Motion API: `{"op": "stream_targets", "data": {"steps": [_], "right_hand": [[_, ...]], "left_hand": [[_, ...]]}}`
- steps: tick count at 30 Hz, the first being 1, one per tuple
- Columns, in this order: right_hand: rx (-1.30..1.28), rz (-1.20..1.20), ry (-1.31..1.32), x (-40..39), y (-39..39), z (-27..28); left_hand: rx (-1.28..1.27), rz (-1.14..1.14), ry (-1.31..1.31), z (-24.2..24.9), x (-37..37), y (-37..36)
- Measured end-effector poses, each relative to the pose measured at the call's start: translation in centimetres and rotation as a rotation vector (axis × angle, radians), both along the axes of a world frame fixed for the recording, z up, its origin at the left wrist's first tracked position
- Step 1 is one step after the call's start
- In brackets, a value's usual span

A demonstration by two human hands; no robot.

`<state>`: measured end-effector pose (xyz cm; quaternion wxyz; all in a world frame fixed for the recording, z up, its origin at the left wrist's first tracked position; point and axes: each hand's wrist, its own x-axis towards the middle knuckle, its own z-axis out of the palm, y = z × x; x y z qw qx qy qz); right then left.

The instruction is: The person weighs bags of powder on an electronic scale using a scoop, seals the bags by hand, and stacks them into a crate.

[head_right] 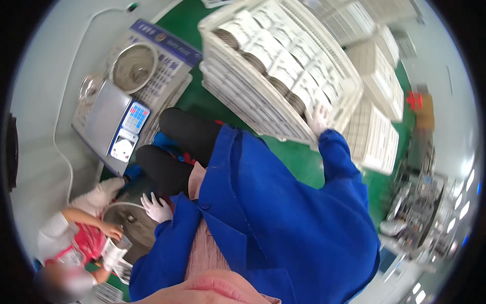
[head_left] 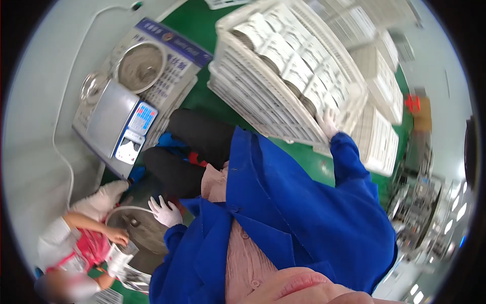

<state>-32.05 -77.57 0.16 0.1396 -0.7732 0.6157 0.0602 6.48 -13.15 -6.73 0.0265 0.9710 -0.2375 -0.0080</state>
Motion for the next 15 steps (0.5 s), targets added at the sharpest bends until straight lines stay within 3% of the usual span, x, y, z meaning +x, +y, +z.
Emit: {"op": "stream_targets", "data": {"steps": [2, 3, 5, 6, 9, 12, 15], "right_hand": [[0.096, 0.000, -0.022, -0.5, -1.6, 0.4], [0.036, 0.075, 0.094, -2.1, -4.3, -0.9], [-0.264, 0.172, 0.041, 2.3, -6.8, 0.3], [-0.476, 0.180, -0.142, 7.6, -5.7, 4.0], [-0.457, 0.435, -0.355, 22.7, 0.7, 12.2], [-0.523, 0.823, -0.638, 33.8, 8.9, 11.4], [-0.358, 1.052, -0.710, 41.2, 18.2, 7.9]], "left_hand": [[-0.013, 0.052, 0.025, 0.9, 0.4, -0.7], [-0.024, 0.055, 0.042, 0.9, 0.4, -0.5], [-0.031, 0.081, 0.065, 0.6, 0.6, -0.3], [-0.035, 0.091, 0.091, 1.2, 0.9, -0.5], [-0.019, 0.110, 0.053, 0.7, 0.9, 0.0], [-0.078, 0.136, 0.023, 0.7, 0.7, 0.3], [-0.183, 0.199, 0.087, 1.2, 0.8, 0.6]]}}
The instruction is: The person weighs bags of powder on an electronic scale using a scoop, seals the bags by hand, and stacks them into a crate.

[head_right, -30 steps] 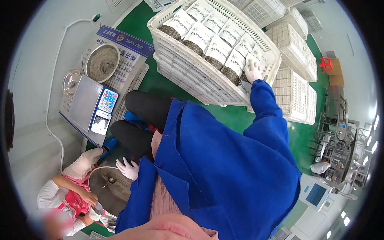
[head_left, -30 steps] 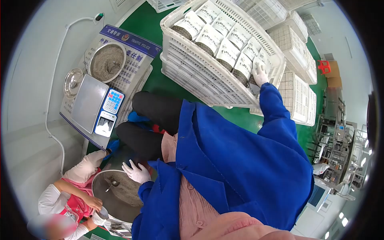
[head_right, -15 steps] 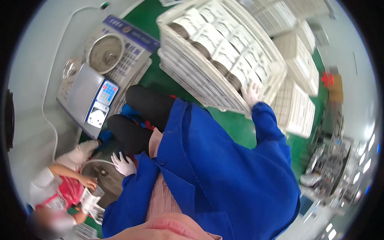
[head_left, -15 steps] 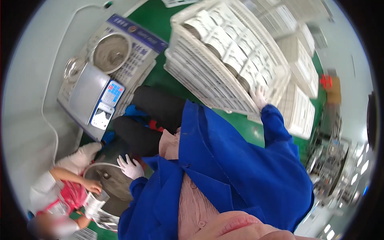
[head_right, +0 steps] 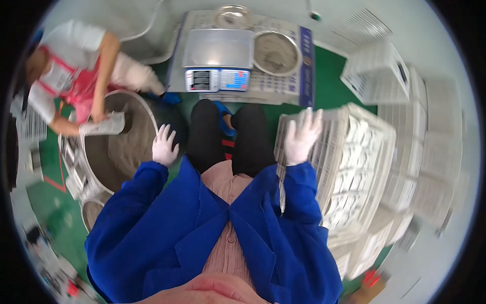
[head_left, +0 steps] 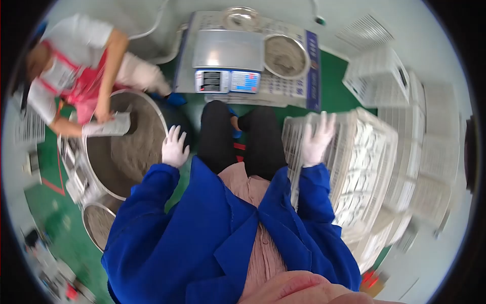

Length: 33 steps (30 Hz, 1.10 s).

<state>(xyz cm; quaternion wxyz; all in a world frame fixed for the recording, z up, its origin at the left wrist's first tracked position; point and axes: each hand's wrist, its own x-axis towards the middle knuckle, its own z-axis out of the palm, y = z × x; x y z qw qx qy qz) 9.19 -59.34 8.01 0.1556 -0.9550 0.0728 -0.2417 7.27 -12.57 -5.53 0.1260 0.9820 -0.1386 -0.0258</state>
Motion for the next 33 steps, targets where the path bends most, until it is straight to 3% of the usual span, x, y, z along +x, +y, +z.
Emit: {"op": "stream_targets", "data": {"steps": [5, 9, 10, 11, 13, 14, 19, 33], "right_hand": [[0.142, 0.148, 0.023, 2.3, 7.0, -9.1], [0.109, 0.164, 0.086, 0.6, 7.6, -15.0], [0.242, 0.134, 0.078, 1.0, 8.2, -14.1], [0.064, 0.169, 0.112, 1.2, 8.3, -13.5], [0.237, 0.212, 0.093, 1.7, 8.0, -14.0], [0.111, 0.188, 0.071, 1.7, 7.7, -14.1], [0.110, 0.170, 0.070, 2.0, 5.2, -16.8], [0.130, 0.139, 0.157, 1.8, 4.1, -17.5]], "left_hand": [[-0.022, 0.118, 0.033, 1.4, 0.3, 0.1], [-0.127, 0.310, 0.053, 1.6, 0.4, 0.5], [-0.164, 0.366, 0.032, 1.0, 0.5, 0.8], [-0.182, 0.450, 0.035, 1.4, 0.5, 0.7], [-0.260, 0.520, 0.013, 0.7, 0.8, 1.1], [-0.261, 0.542, 0.041, 0.6, 0.9, 1.0], [-0.206, 0.486, -0.090, -0.1, 0.6, 1.3], [0.066, 0.183, -0.034, -2.4, 0.1, 1.3]]}}
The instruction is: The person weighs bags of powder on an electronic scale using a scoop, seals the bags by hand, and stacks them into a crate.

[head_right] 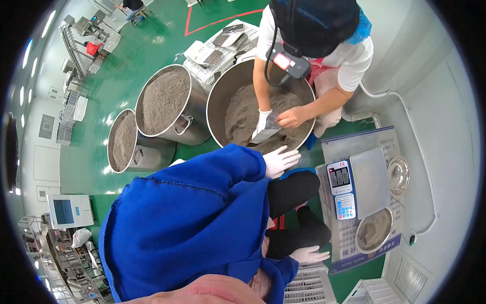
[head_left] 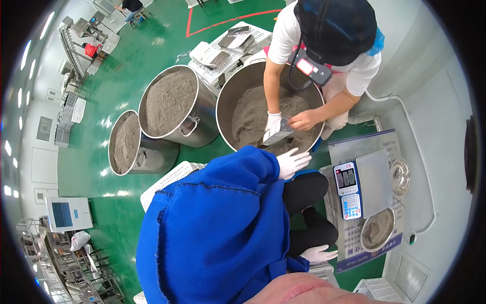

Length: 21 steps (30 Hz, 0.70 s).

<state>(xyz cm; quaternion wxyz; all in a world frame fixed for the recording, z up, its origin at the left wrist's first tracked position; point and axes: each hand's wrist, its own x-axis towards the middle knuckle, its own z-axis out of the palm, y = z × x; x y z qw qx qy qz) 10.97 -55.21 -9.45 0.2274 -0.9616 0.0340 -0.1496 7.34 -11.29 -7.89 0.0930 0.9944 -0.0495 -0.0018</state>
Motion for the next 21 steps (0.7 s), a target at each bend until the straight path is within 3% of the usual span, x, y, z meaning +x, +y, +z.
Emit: {"op": "stream_targets", "data": {"steps": [7, 20, 21], "right_hand": [[-0.004, 0.016, -0.001, 0.2, -0.5, -0.9], [0.051, 0.002, 0.054, 0.0, -0.6, -0.9], [0.042, -0.006, 0.060, -0.1, -0.8, -1.0]], "left_hand": [[0.095, -0.244, 0.177, -1.6, 0.4, 0.5], [0.081, -0.192, 0.239, -1.5, 0.9, -0.2], [0.077, -0.179, 0.142, -2.1, 0.6, -0.2]]}}
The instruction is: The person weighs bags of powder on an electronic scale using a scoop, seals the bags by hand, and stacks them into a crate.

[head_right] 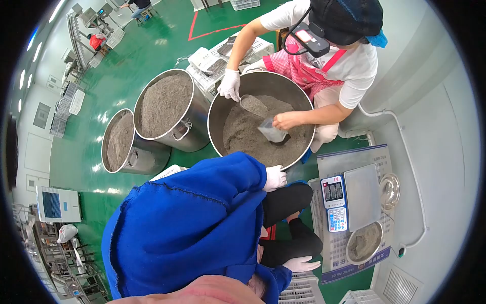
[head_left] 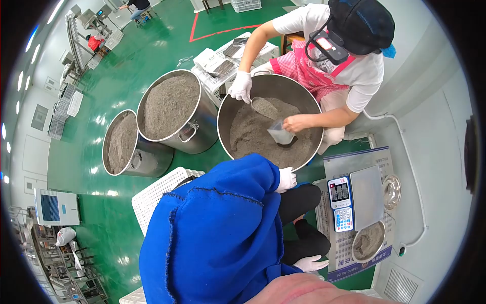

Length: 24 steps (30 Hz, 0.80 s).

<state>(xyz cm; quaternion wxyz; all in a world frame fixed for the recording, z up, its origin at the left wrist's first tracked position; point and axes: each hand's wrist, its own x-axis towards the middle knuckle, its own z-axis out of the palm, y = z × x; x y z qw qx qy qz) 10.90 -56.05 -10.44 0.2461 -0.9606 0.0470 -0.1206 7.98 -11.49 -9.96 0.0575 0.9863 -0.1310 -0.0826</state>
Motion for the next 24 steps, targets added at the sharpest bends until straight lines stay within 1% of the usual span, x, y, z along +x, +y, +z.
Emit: {"op": "stream_targets", "data": {"steps": [3, 4, 6, 9, 12, 15, 20, 24], "right_hand": [[-0.020, -0.010, 0.010, 0.0, 0.2, 0.1], [-0.045, 0.002, -0.001, 0.0, -0.1, -0.5], [-0.145, 0.017, -0.018, 0.3, -1.2, -2.0], [-0.127, 0.021, -0.073, 0.5, -1.0, -2.5], [-0.029, 0.031, -0.009, 0.4, -1.0, -1.9], [-0.030, 0.039, -0.036, 0.3, -0.8, -1.6], [0.004, 0.032, 0.013, 0.2, -0.4, -0.9], [0.003, 0.039, 0.012, 0.3, -0.7, -1.5]], "left_hand": [[0.002, -0.015, 0.037, 0.0, 0.2, 0.1], [-0.009, -0.016, -0.049, 0.0, 0.0, 0.1], [-0.012, -0.030, -0.040, -0.3, 0.0, 0.2], [0.014, -0.053, -0.009, 0.2, -0.1, 0.3], [0.011, -0.034, -0.007, -0.1, -0.1, 0.2], [0.024, -0.019, 0.007, -0.2, -0.2, 0.2], [0.051, -0.010, 0.001, 0.8, -0.4, 0.2], [0.036, 0.010, 0.019, 0.5, -0.3, 0.1]]}}
